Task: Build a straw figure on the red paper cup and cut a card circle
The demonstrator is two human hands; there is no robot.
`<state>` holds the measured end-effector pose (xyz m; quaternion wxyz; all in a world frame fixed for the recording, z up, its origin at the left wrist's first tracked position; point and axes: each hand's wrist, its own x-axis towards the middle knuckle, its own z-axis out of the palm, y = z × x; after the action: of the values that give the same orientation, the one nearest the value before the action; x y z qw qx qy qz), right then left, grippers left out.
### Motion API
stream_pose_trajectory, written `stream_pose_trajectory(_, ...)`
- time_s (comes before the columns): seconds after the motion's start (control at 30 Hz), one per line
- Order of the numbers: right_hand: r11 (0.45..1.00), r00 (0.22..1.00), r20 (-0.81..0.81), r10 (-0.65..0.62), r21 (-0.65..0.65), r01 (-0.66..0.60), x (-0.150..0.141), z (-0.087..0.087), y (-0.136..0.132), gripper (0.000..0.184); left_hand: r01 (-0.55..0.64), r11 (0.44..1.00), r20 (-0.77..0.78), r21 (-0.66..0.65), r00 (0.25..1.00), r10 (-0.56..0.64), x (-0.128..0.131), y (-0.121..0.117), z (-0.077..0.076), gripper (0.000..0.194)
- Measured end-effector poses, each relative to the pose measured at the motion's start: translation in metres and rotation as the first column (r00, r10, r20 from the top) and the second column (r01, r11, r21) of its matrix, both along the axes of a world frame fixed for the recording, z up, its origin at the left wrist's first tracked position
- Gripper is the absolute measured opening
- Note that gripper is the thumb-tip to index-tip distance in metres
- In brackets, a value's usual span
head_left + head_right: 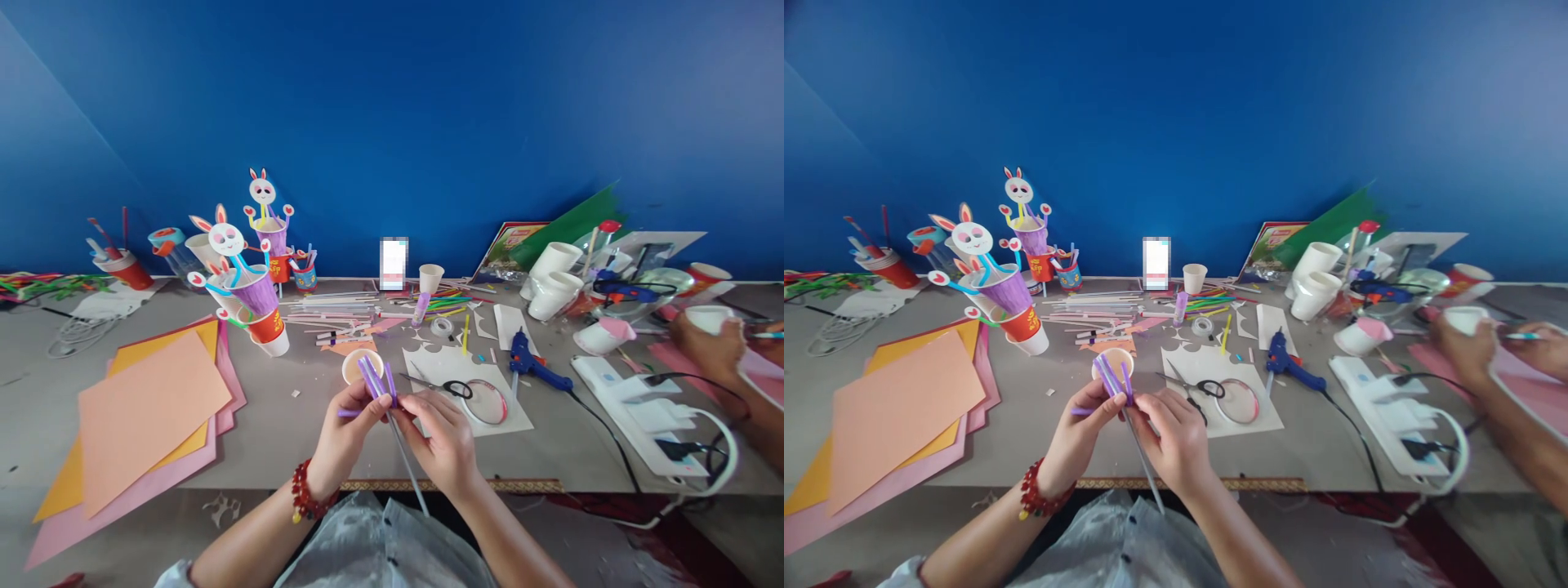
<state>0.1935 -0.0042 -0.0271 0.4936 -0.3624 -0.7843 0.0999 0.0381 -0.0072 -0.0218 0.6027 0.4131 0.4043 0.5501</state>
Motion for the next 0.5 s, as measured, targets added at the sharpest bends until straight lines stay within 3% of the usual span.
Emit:
stream_pose_trajectory(0.2,0.993,0.996,0.088,-0.034,0.119,0.023,-0.0022,-0.0032,0.0018,0.024,-0.065,0.998,0.018,0.016,0.998,0.065,0.0038,-0.0038,-0.0044,0.017)
stream_pose_trajectory(0.37,0.992,0.987,0.157,-0.031,0.127,0.011,-0.0013,-0.0024,0.0035,0.022,-0.083,0.988,-0.149,0.128,0.984,0.102,0.0011,-0.0042,-0.0024,0.019)
stream_pose_trajectory(0.5,0.989,0.985,0.166,-0.038,0.145,0.014,-0.0024,-0.0017,0.0046,0.022,-0.12,0.981,-0.178,0.151,0.973,0.147,0.0003,-0.0025,-0.0042,0.021)
